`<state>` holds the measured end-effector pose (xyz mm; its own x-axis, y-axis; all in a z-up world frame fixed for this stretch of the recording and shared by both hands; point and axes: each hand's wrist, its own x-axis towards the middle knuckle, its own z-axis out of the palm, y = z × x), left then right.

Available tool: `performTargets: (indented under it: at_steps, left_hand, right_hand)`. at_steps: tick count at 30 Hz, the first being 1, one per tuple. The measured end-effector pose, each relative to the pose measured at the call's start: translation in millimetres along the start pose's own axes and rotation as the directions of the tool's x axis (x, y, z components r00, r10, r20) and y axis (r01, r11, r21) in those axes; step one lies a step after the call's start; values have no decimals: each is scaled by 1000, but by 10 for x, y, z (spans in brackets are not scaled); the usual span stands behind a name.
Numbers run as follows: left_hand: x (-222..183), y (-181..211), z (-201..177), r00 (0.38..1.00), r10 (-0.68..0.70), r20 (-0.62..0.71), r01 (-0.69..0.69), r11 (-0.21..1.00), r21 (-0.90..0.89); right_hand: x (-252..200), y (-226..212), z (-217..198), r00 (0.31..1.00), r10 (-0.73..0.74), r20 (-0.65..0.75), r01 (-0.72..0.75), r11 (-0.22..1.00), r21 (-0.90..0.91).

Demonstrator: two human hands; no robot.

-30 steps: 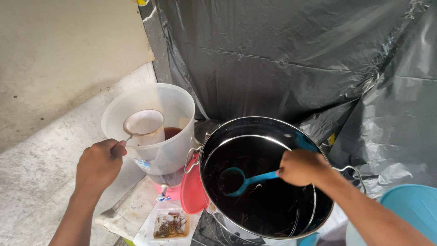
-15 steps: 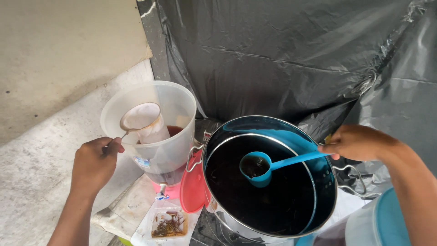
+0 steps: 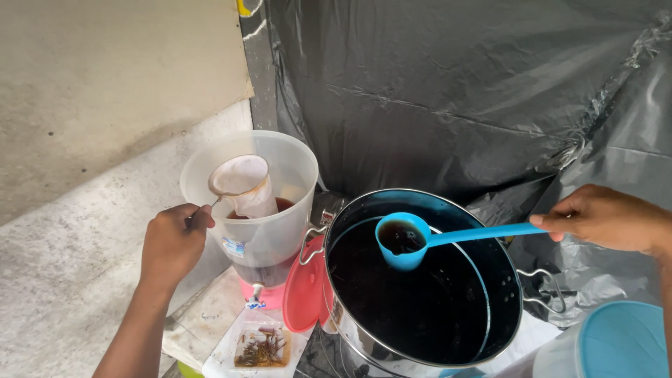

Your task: Pouring tea from a large metal pot into a plastic dispenser using a ladle and a strainer

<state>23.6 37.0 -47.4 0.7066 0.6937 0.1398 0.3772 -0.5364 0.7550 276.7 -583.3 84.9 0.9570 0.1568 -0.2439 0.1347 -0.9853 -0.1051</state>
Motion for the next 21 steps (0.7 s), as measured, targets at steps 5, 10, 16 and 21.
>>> performTargets:
  at_steps: [5,10,16,21]
  left_hand:
    - [8,27,18,1000,13,-7,-13,1000,-20]
    - [-19,0,57,999,38,-16,-38,999,6]
    - [-16,-134,244,991,115,-67,-115,993,2]
    - [-99,100,175,999,42,-33,-40,998,54]
  right_hand:
    - [-178,-158,-73,998,57,-14,-54,990,129]
    - [-443,-261,29,992,97,-81,-78,976,204]
    - [-634,-297,174,990,76,-116,-45,967,252]
    - [-446,-6,159,980,86,-177,-11,922,388]
